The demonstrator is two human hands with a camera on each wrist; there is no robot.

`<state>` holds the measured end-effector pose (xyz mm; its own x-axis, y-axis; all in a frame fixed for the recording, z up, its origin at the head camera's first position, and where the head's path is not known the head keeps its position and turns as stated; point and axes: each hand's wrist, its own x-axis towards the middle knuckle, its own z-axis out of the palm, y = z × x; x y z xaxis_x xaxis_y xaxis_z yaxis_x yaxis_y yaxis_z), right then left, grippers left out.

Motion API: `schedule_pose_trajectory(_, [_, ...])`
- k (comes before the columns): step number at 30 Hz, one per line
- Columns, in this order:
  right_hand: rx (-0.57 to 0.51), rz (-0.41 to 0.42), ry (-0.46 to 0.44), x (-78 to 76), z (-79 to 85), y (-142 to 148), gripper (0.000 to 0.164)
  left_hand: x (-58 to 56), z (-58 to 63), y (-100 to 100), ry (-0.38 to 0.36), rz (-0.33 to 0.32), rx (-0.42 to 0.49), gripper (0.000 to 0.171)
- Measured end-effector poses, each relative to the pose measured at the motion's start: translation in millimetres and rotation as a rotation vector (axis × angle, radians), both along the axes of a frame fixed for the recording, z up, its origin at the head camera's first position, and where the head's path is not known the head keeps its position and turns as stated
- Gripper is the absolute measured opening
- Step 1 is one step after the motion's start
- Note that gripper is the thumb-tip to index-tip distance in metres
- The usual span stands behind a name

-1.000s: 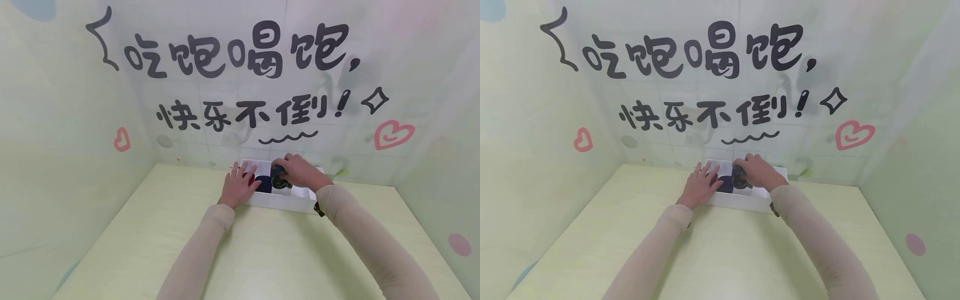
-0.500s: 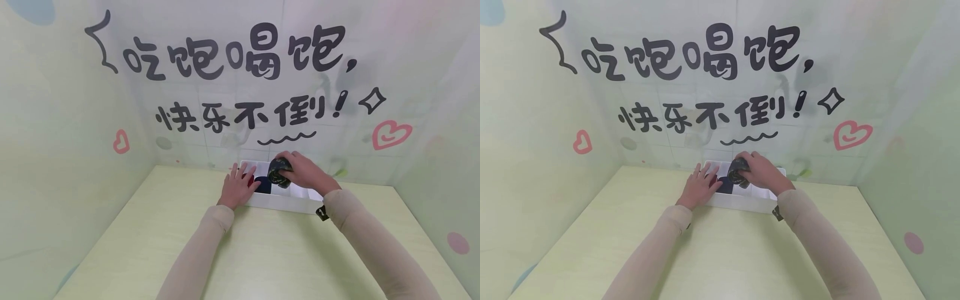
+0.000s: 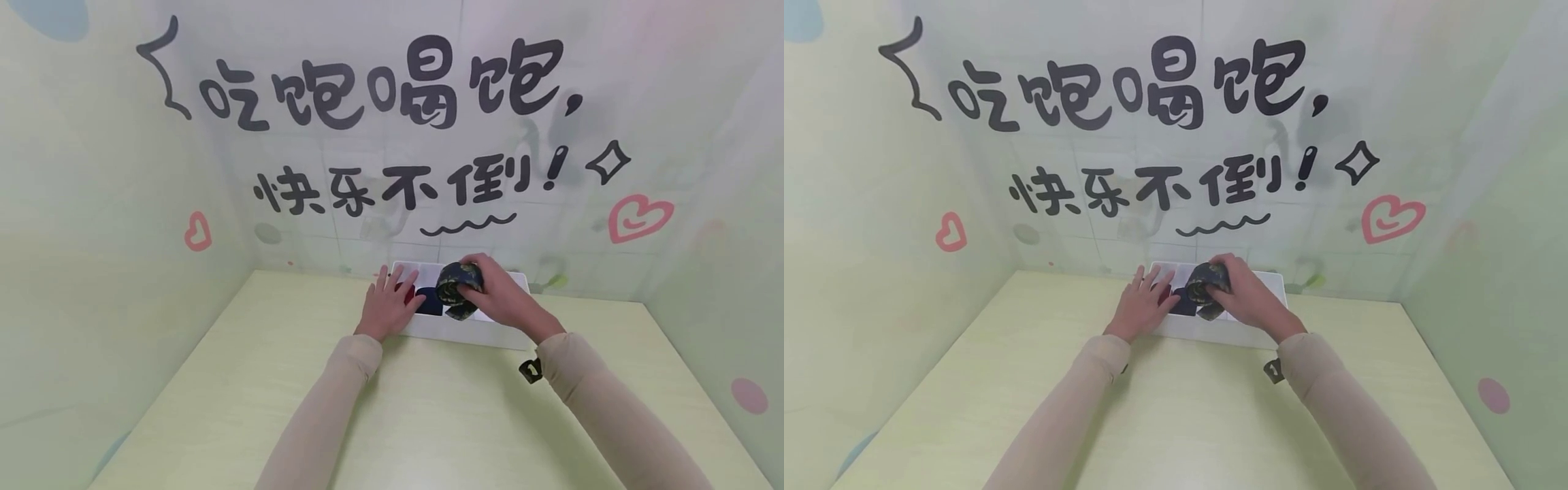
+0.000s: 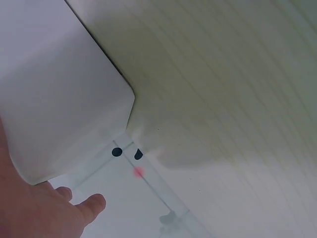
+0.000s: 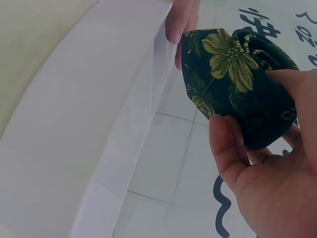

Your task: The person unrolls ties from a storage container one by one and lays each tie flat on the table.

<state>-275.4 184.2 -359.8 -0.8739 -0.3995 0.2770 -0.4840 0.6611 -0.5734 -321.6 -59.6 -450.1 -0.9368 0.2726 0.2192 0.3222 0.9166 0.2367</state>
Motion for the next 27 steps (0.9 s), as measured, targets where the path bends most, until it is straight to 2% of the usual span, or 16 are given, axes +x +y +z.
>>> schedule_pose_trajectory(8, [-0.105,0.014,-0.057,16.1,-18.6,-1.6,0.047,-0.4,-0.7,-0.1,-0.003,0.004,-0.012,0.062])
schedule_pose_trajectory(14, [-0.165,0.074,-0.09,29.5,-32.5,-6.2,0.047,-2.5,-3.5,0.2,-0.005,0.001,-0.001,0.062])
schedule_pose_trajectory(20, [-0.18,0.132,-0.128,41.4,-50.9,-14.6,0.048,-3.4,-7.1,-0.4,-0.009,0.01,0.019,0.064])
schedule_pose_trajectory(27, [-0.167,0.094,-0.161,44.9,-72.4,-19.4,0.05,-10.1,-13.6,-0.5,0.003,0.009,0.003,0.064])
